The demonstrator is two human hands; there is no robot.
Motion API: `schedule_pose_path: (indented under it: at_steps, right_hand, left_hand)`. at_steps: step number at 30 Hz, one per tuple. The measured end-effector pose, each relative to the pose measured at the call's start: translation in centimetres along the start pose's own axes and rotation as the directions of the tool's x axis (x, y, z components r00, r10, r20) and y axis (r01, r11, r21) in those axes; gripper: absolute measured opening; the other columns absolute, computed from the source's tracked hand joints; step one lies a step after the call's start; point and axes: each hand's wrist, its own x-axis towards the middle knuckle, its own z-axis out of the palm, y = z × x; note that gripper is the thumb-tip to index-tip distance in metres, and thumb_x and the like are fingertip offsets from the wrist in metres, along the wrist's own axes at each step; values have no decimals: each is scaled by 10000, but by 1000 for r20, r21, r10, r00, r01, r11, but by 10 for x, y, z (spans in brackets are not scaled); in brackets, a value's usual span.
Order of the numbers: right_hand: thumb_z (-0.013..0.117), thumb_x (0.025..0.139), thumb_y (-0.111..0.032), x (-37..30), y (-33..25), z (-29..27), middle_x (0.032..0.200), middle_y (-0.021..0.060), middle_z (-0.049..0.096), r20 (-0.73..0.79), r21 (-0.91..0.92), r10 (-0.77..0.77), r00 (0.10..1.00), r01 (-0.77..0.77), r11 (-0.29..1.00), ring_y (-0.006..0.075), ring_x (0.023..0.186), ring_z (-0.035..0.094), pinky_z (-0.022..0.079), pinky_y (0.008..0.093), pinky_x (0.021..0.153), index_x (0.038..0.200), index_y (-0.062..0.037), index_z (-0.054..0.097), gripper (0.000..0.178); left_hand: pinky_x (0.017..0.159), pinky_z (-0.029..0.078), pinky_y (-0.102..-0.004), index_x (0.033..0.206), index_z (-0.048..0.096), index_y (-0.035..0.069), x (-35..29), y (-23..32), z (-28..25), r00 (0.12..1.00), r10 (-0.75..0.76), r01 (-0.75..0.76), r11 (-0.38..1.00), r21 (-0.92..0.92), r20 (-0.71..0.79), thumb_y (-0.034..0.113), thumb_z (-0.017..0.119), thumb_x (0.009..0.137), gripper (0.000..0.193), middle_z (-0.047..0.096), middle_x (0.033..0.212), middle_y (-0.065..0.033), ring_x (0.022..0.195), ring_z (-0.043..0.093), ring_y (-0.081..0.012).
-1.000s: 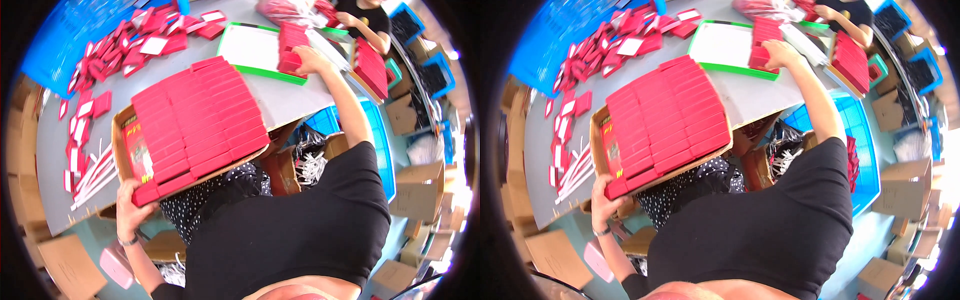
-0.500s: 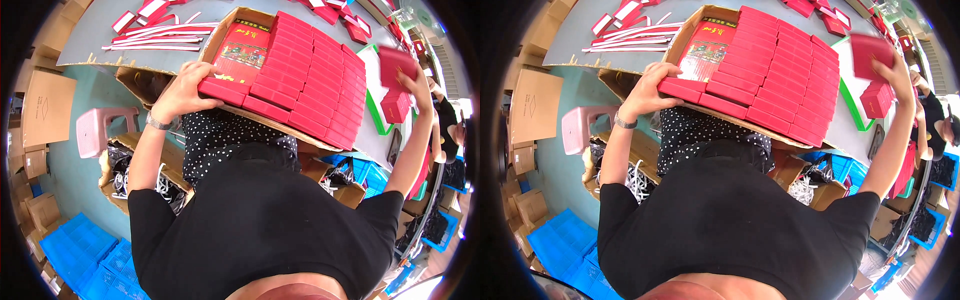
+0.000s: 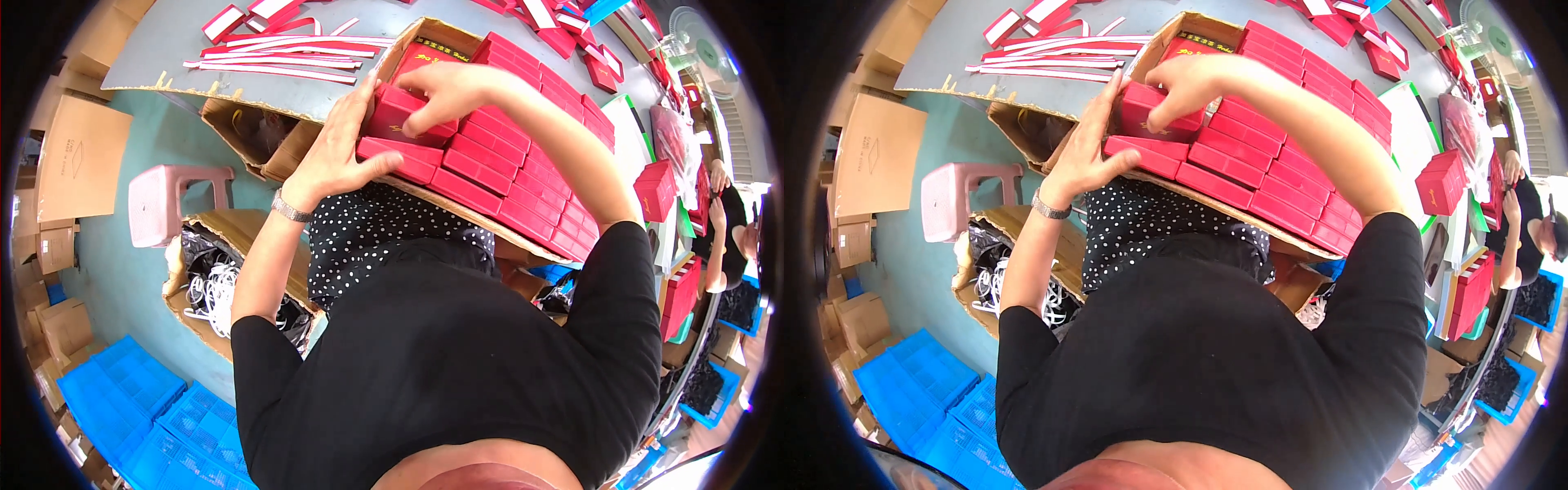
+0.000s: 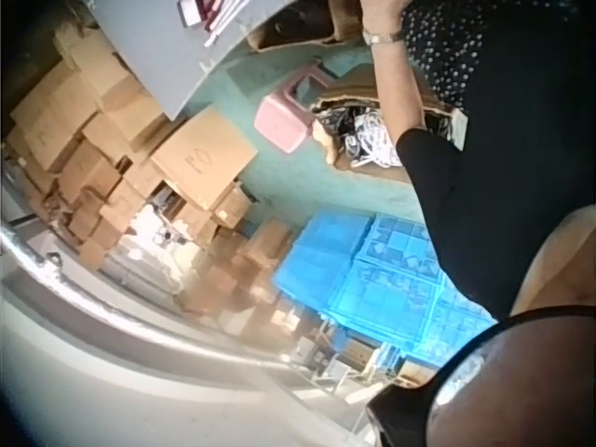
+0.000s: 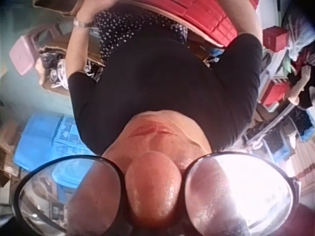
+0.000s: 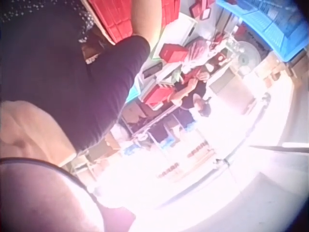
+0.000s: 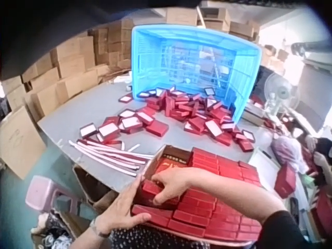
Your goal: The recorder is applying pink decorative ribbons to small red jewelry-style boxes and organizing them into containers within a factory workshop.
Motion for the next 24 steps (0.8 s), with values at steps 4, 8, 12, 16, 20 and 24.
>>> schedule_pose_path:
  at_steps: [4, 8, 12, 16, 20, 24]
  right_hand:
    - [596, 835, -524, 4, 32, -5, 1154, 78, 606, 154, 594, -87, 984, -22, 804, 170, 998, 556, 476, 351, 867, 1241, -49, 550, 627]
    - [545, 891, -468, 1, 23, 3, 1183, 99, 609, 96, 312, -28, 995, -4, 950, 209, 1054, 569, 444, 350, 908, 1280, -100, 534, 535]
    - [562, 914, -345, 4, 36, -1, 1218, 119, 579, 151, 339, -104, 983, 47, 940, 199, 1058, 559, 481, 319, 867, 1365, -50, 438, 553]
    - [570, 898, -206, 2, 46, -3, 965, 17, 581, 191, 553, -81, 978, -39, 832, 98, 836, 571, 506, 275, 712, 1194, -81, 544, 322]
    - [570, 898, -216, 8, 57, -5, 894, -4, 554, 198, 551, -110, 974, -18, 834, 87, 791, 539, 503, 267, 677, 1058, -70, 544, 218]
    - [573, 896, -227, 10, 58, -8, 846, -12, 538, 162, 511, -79, 984, -15, 859, 74, 744, 509, 482, 250, 637, 1021, -78, 545, 196]
  left_hand:
    - [1067, 310, -406, 1420, 299, -32, 16, 3, 1, 983, -173, 159, 972, -175, -63, 393, 540, 921, 699, 423, 1378, -251, 1258, 427, -361]
    - [1087, 302, -363, 1385, 360, -46, 24, 6, 4, 978, -210, 210, 978, -3, 6, 296, 487, 947, 570, 434, 1373, -257, 1296, 408, -348]
    - [1094, 296, -352, 1390, 344, -53, 32, 0, 9, 956, -290, 294, 927, -234, 54, 243, 505, 915, 582, 406, 1407, -238, 1338, 366, -320]
    - [1065, 316, -296, 1412, 310, -53, 39, 7, 1, 878, -432, 471, 708, -526, 206, 179, 526, 893, 608, 423, 1404, -208, 1286, 419, -232]
    - [1050, 330, -292, 1395, 328, -75, 48, 6, -1, 805, -519, 582, 599, -550, 287, 176, 531, 900, 591, 438, 1380, -227, 1270, 423, -227]
    - [1055, 335, -324, 1380, 339, -91, 49, -3, 5, 845, -483, 534, 746, -398, 228, 234, 526, 916, 596, 434, 1378, -259, 1288, 426, -279]
